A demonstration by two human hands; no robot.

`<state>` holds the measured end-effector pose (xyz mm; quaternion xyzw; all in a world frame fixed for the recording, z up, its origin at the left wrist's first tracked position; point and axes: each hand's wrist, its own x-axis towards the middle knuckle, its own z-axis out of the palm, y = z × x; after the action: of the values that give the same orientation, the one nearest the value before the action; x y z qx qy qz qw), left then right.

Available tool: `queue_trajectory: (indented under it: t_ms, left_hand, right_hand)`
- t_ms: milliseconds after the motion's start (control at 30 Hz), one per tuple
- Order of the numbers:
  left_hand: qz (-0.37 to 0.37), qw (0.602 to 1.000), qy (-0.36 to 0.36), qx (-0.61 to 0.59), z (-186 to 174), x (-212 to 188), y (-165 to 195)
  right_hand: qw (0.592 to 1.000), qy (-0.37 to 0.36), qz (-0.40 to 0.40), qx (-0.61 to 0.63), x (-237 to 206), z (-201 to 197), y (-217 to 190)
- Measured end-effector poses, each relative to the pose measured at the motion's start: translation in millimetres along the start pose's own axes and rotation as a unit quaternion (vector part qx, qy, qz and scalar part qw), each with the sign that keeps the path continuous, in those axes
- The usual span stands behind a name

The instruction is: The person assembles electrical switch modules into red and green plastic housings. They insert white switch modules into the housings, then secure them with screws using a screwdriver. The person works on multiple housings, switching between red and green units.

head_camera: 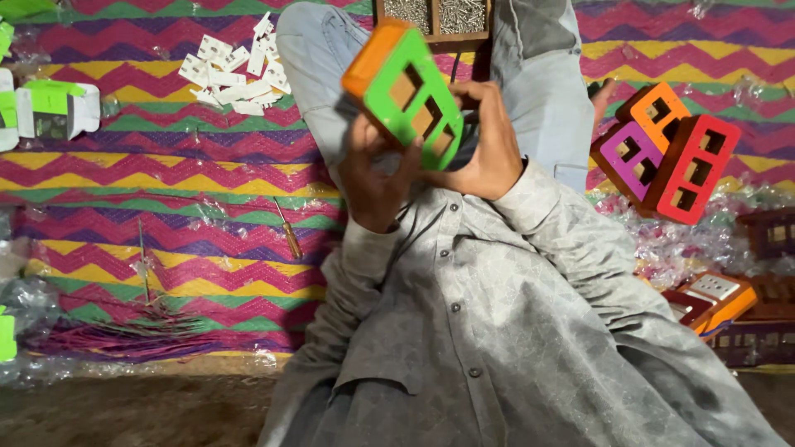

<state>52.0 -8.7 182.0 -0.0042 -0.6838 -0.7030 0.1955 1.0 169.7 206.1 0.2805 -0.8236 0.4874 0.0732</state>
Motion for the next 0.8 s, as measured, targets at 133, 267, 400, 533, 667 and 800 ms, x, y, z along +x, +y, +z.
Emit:
queue_trajectory:
  t_ms: [133, 267, 400, 533, 667, 800]
  left_hand:
    - [0.15, 0.946, -0.043, 0.283, -20, 25, 53]
    - [0.176, 0.911, -0.133, 0.348, -22, 35, 72]
    - [0.185, 0.897, -0.168, 0.364, -18, 31, 64]
    - [0.209, 0.888, -0.172, 0.373, -15, 27, 64]
    - [0.131, 0.9, -0.251, 0.332, 1, 29, 86]
    - [0.165, 0.897, -0.298, 0.28, 30, 35, 103]
  right_hand:
    - [0.983, -0.001, -0.008, 0.182, 2, -5, 9]
    - [0.986, 0.054, -0.065, 0.144, 0, -13, 15]
    - [0.991, 0.07, -0.108, -0.02, 2, -18, 15]
    - [0.981, 0.112, -0.145, -0.064, 5, -23, 9]
    - [0.989, 0.084, -0.101, -0.062, -1, -54, -3]
    - [0.979, 0.149, -0.063, -0.126, -21, -87, -13]
